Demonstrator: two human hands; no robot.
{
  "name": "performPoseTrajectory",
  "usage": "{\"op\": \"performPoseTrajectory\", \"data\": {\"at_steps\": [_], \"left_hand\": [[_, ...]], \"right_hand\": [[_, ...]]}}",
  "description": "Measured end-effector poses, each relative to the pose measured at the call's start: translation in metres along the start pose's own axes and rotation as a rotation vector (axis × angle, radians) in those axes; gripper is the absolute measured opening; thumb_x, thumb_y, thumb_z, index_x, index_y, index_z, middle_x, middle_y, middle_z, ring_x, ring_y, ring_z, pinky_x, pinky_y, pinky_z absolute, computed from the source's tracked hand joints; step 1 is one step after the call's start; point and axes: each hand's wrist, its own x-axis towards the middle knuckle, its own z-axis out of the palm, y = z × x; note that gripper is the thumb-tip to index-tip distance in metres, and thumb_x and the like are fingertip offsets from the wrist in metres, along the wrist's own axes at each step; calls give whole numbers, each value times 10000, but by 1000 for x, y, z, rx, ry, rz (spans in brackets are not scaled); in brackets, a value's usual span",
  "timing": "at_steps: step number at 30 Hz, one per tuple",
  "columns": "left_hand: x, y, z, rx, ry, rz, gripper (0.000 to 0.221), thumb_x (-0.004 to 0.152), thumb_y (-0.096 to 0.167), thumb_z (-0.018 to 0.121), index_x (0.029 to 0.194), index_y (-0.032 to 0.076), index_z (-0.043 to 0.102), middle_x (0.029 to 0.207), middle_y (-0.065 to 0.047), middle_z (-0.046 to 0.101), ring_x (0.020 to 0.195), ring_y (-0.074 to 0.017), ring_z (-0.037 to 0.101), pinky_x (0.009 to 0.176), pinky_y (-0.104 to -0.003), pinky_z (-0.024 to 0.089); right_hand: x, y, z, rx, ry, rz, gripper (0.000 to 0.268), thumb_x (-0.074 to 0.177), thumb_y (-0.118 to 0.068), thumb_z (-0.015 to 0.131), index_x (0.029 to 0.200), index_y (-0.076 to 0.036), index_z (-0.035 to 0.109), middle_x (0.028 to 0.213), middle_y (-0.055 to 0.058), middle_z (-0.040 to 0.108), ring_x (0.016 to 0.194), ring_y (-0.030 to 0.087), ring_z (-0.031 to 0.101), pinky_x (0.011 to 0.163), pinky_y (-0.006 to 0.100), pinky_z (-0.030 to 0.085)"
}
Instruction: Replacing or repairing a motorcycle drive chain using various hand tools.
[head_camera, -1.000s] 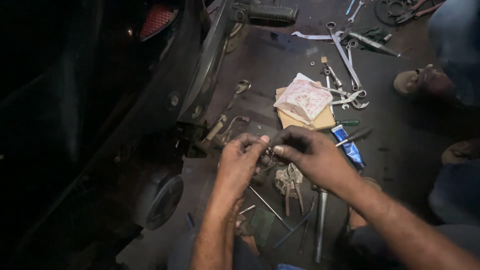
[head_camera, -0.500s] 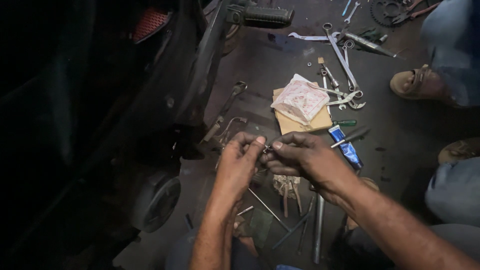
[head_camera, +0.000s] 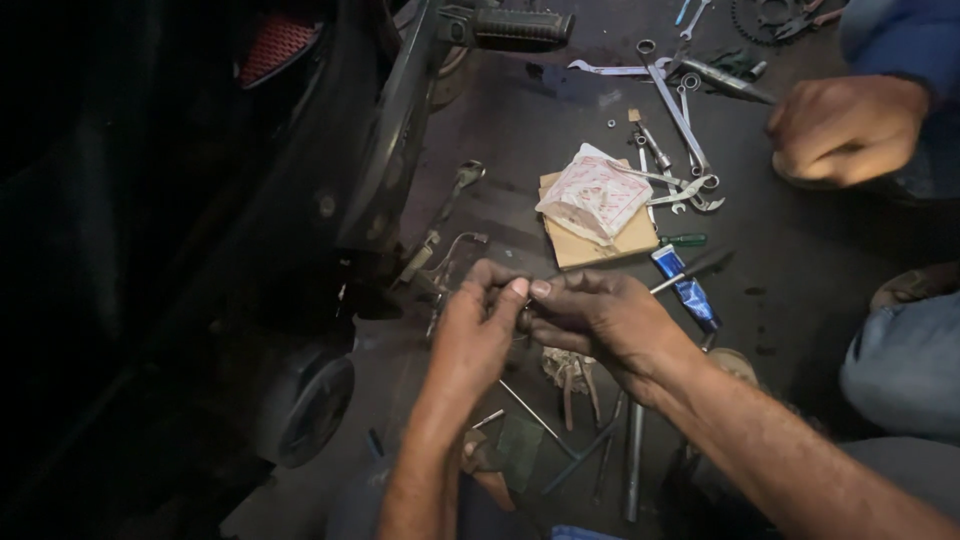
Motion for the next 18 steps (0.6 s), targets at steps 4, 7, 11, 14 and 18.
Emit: {"op": "performPoseTrajectory", "data": {"at_steps": [4, 7, 11, 14, 18], "left_hand": [[-3, 11, 1, 103, 24, -2, 142, 1003, 180, 616, 1015, 38, 622, 835, -36, 705, 769, -87, 635, 687, -266, 541], [-3, 11, 1, 113, 31, -27, 142, 994, 187, 611, 1010, 46, 619, 827, -29, 701, 751, -88, 641, 676, -271, 543], [-2, 7, 2, 102, 50, -8, 155, 998, 192, 627, 998, 38, 623, 817, -39, 684, 751, -93, 614, 666, -291, 535], [-2, 8, 1, 147, 63, 4, 158, 996, 192, 637, 1010, 35, 632, 829, -49, 704, 767, -96, 636, 686, -293, 543], [-4, 15, 3, 273, 106, 35, 235, 979, 250, 631, 1055, 28, 650, 905, -139, 763, 829, -227, 739, 738, -366, 567]], "right_hand": [[4, 8, -2, 20, 33, -33, 180, 908, -99, 698, 1017, 45, 691, 927, 118, 730, 785, 163, 736, 714, 245, 624], [3, 10, 0, 30, 31, -53, 176, 912, -105, 700, 993, 50, 688, 883, 126, 733, 751, 157, 734, 686, 237, 616], [3, 12, 0, 41, 41, -59, 173, 908, -106, 708, 987, 45, 681, 860, 118, 736, 744, 159, 733, 687, 245, 615], [3, 11, 1, 24, 51, -67, 182, 909, -108, 708, 1001, 46, 677, 866, 125, 737, 747, 167, 734, 693, 256, 620], [-1, 9, 3, -34, 82, -88, 214, 916, -116, 691, 1043, 55, 675, 926, 140, 744, 800, 185, 742, 755, 287, 627]]}}
